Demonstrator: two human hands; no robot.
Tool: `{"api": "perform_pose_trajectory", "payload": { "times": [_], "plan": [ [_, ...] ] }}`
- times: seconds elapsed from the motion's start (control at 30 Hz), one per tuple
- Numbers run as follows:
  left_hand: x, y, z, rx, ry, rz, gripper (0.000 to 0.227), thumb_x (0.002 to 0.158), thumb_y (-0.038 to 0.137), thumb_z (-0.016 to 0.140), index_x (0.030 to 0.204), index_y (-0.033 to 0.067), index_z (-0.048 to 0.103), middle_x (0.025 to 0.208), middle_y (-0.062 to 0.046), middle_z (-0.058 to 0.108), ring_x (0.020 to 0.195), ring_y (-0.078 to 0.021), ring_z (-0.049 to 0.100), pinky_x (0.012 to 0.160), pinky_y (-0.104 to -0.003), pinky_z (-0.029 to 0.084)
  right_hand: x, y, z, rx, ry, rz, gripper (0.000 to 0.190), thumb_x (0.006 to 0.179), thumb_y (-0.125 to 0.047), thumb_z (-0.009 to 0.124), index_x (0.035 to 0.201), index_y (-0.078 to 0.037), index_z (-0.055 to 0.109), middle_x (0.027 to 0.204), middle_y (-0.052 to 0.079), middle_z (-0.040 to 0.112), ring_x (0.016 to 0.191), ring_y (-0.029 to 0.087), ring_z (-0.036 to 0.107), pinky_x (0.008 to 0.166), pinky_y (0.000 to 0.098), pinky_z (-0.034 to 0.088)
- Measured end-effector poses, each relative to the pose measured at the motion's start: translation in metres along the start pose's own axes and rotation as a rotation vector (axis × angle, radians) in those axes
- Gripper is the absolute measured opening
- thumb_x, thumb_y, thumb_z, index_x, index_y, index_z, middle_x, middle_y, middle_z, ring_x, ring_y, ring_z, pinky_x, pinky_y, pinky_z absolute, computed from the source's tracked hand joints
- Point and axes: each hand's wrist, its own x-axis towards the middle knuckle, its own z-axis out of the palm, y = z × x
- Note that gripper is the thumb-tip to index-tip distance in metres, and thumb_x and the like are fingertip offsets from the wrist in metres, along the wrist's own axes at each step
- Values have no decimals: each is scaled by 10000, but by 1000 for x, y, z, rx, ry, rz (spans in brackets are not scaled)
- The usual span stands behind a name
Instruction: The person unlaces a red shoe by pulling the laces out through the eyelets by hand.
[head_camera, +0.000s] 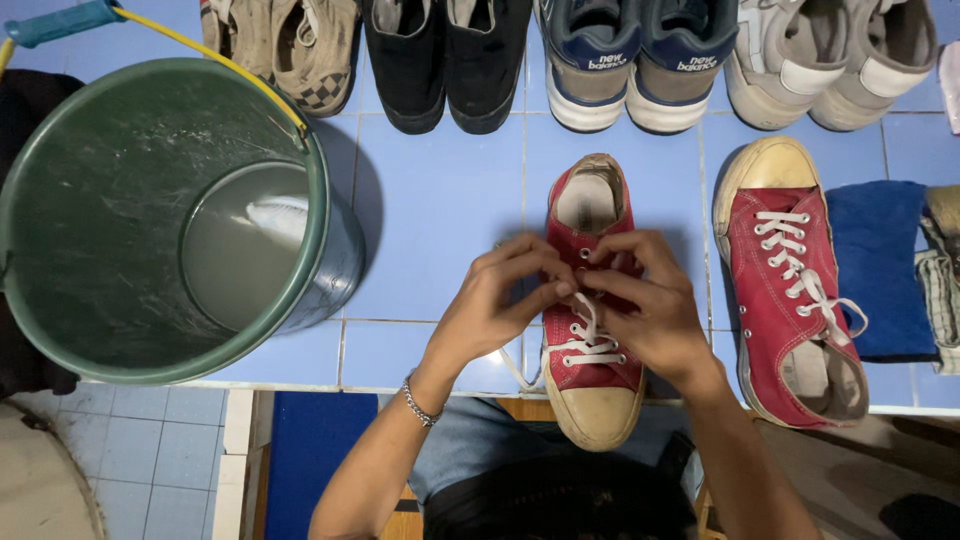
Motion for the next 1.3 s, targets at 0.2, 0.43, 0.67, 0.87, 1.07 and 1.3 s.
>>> {"api": "perform_pose_trajectory", "payload": {
  "times": [0.2, 0.43, 0.67, 0.87, 1.07, 1.3],
  "plan": [
    [-4, 5, 1, 23, -22, 137, 378, 806, 150, 696, 1181, 104, 672, 1004, -121, 631, 947, -339, 661, 901, -478, 534, 1, -4, -3, -71, -8, -17, 117, 786, -25, 791, 890, -61, 752, 1045, 88, 643, 866, 280, 645, 797, 363, 525],
    [-9, -20, 12, 291, 117, 327, 108, 848, 173, 768, 954, 180, 755, 860, -27, 640, 847, -274, 668, 1022, -427, 479, 7, -6, -6, -91, -25, -21, 157, 795, -64, 806, 945, -74, 763, 1041, 54, 668, 851, 216, 653, 762, 318, 540],
    [-10, -1, 11, 296, 20, 280, 269, 884, 367, 673, 1046, 154, 696, 895, -77, 662, 810, -291, 667, 806, -424, 542, 8, -3, -5, -120, -25, -84, 105, 777, -2, 791, 861, -44, 745, 994, 64, 659, 796, 237, 662, 725, 340, 556],
    [-5, -11, 16, 349, 166, 210, 467, 783, 618, 647, 779, 155, 579, 635, -27, 583, 631, -265, 624, 746, -382, 486, 5, -3, -3, -143, -23, -134, 106, 821, -56, 783, 912, -27, 738, 1002, 88, 654, 834, 264, 675, 756, 358, 563],
    [-7, -20, 16, 455, 86, 204, 249, 933, 337, 601, 734, 190, 572, 618, 8, 561, 669, -251, 657, 734, -346, 472, 11, -15, -5, -181, -43, -146, 105, 814, 12, 773, 913, -2, 740, 989, 115, 661, 850, 274, 680, 793, 353, 566],
    [-10, -15, 15, 332, -3, 132, 189, 962, 266, 564, 857, 123, 631, 660, -85, 588, 711, -343, 665, 697, -409, 505, 11, -16, -11, -62, -51, -63, 211, 797, 44, 752, 995, -29, 761, 1017, 104, 675, 892, 278, 697, 817, 381, 570]
  ]
}}
